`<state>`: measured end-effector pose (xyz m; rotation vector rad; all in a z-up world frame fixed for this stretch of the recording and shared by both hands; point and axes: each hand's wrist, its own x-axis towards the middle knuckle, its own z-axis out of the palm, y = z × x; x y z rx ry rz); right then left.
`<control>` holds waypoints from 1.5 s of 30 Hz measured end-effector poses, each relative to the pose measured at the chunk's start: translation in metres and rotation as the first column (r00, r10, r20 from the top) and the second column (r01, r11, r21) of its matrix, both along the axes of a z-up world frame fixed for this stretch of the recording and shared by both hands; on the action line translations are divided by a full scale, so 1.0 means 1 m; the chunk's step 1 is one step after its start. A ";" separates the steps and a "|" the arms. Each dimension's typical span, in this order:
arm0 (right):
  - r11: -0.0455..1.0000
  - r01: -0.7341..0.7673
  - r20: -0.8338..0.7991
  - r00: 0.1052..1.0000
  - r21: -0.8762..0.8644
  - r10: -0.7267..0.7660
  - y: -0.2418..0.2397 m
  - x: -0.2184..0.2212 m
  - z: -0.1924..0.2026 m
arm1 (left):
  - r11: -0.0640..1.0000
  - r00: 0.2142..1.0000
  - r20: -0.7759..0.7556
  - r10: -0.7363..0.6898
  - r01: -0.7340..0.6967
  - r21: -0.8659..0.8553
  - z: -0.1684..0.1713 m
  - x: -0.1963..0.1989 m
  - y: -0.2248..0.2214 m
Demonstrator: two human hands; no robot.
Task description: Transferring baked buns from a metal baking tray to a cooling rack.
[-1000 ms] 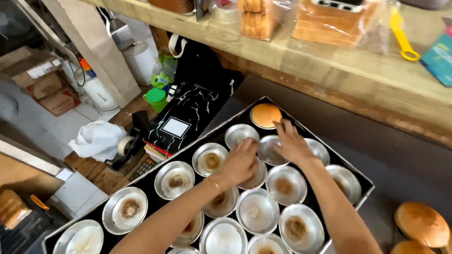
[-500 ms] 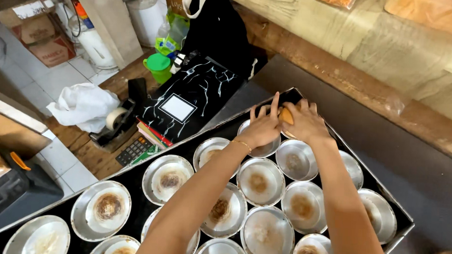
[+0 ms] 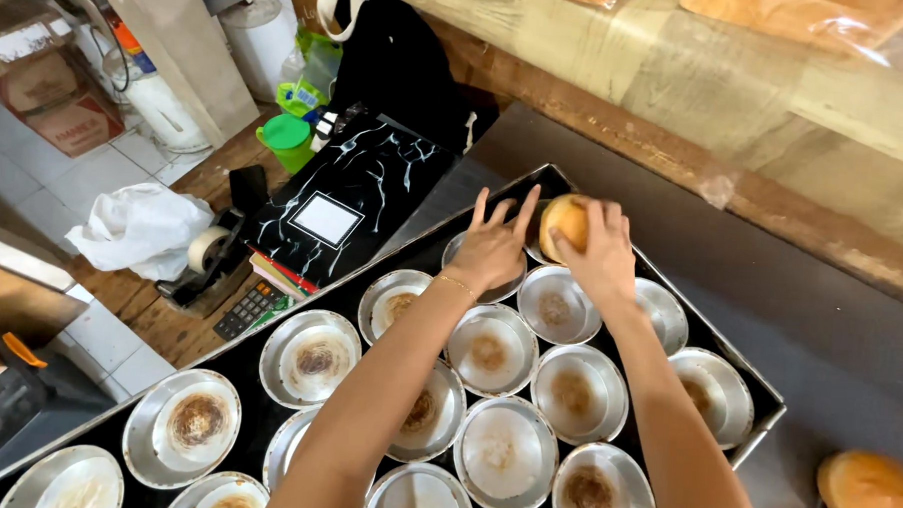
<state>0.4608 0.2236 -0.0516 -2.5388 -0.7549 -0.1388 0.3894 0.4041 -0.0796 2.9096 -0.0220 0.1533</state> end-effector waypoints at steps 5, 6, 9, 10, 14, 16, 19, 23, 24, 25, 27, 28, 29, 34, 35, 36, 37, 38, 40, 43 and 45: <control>0.392 0.344 -0.411 0.907 0.853 0.097 -0.057 -0.043 0.042 | 0.995 0.985 0.136 -0.103 0.103 0.001 0.058 -0.044 -0.028; 0.238 0.510 -0.562 0.753 0.827 0.342 -0.078 -0.059 0.056 | 0.991 0.976 0.187 -0.109 0.122 -0.059 0.072 -0.061 -0.038; 0.038 0.776 -0.655 0.504 0.629 0.563 -0.156 -0.145 0.107 | 0.943 0.956 0.200 -0.214 0.256 -0.213 0.106 -0.125 -0.074; -0.013 0.868 -0.703 0.410 0.496 0.581 -0.181 -0.183 0.121 | 0.903 0.952 0.141 -0.273 0.304 -0.303 0.114 -0.151 -0.083; -0.242 0.708 -0.298 0.547 0.663 0.782 -0.385 -0.335 0.059 | 0.724 0.828 0.148 -0.541 0.548 -0.419 0.144 -0.266 -0.116; -0.178 0.599 -0.287 0.597 0.781 0.749 -0.487 -0.437 0.034 | 0.713 0.760 -0.043 -0.649 0.586 -0.385 0.121 -0.312 -0.112; -0.187 0.864 -0.875 0.424 0.468 -0.234 -0.499 -0.539 0.137 | 0.647 0.715 0.108 -0.691 0.678 -0.349 0.043 -0.359 -0.088; 0.242 0.942 -0.665 0.334 0.231 -0.668 -0.531 -0.604 0.150 | 0.637 0.606 -0.243 -0.757 0.604 -0.480 -0.134 -0.351 -0.020; 0.333 0.913 -0.595 0.405 0.234 -0.694 -0.548 -0.615 0.124 | 0.568 0.568 -0.214 -0.795 0.573 -0.591 -0.147 -0.349 -0.016; 0.436 0.871 -0.523 0.487 0.228 -0.699 -0.566 -0.618 0.096 | 0.499 0.544 -0.181 -0.819 0.522 -0.691 -0.158 -0.352 -0.009; 0.552 0.834 -0.197 0.540 -0.010 -0.818 -0.570 -0.611 0.059 | 0.608 0.625 -0.294 -0.723 0.373 -0.701 -0.164 -0.365 -0.016; 0.551 0.791 0.155 0.599 -0.266 -0.785 -0.572 -0.602 0.041 | 0.691 0.678 -0.406 -0.613 0.213 -0.691 -0.166 -0.370 -0.020; 0.568 0.780 0.156 0.616 -0.263 -0.772 -0.571 -0.596 0.037 | 0.697 0.692 -0.404 -0.598 0.200 -0.689 -0.149 -0.387 -0.027; 0.598 0.717 0.010 0.644 -0.358 -0.765 -0.570 -0.588 0.012 | 0.500 0.739 -0.036 -0.673 0.419 -0.757 -0.093 -0.467 -0.044; 0.625 0.695 0.008 0.670 -0.356 -0.742 -0.577 -0.591 0.011 | 0.518 0.762 -0.038 -0.646 0.401 -0.756 -0.115 -0.482 -0.032; 0.676 0.693 -0.092 0.678 -0.251 -0.729 -0.583 -0.594 0.011 | 0.550 0.823 -0.120 -0.555 0.256 -0.795 -0.137 -0.498 -0.018; 0.721 0.678 -0.187 0.697 -0.140 -0.692 -0.588 -0.590 0.011 | 0.563 0.873 -0.200 -0.446 0.100 -0.820 -0.159 -0.517 -0.002; 0.755 0.641 -0.185 0.732 -0.136 -0.655 -0.603 -0.597 0.008 | 0.569 0.895 -0.196 -0.401 0.075 -0.819 -0.118 -0.539 -0.031; 0.825 0.564 -0.042 0.824 -0.033 -0.565 -0.628 -0.590 0.003 | 0.924 0.994 0.054 0.092 -0.064 -0.377 -0.002 -0.600 -0.092; 0.929 0.370 0.330 0.877 0.003 -0.350 -0.689 -0.561 -0.043 | 0.936 0.812 0.514 0.276 -0.349 0.049 -0.002 -0.655 -0.081; 0.918 0.370 0.050 0.924 0.140 -0.380 -0.731 -0.501 -0.135 | 0.836 0.702 0.544 0.459 -0.549 0.004 -0.008 -0.690 -0.072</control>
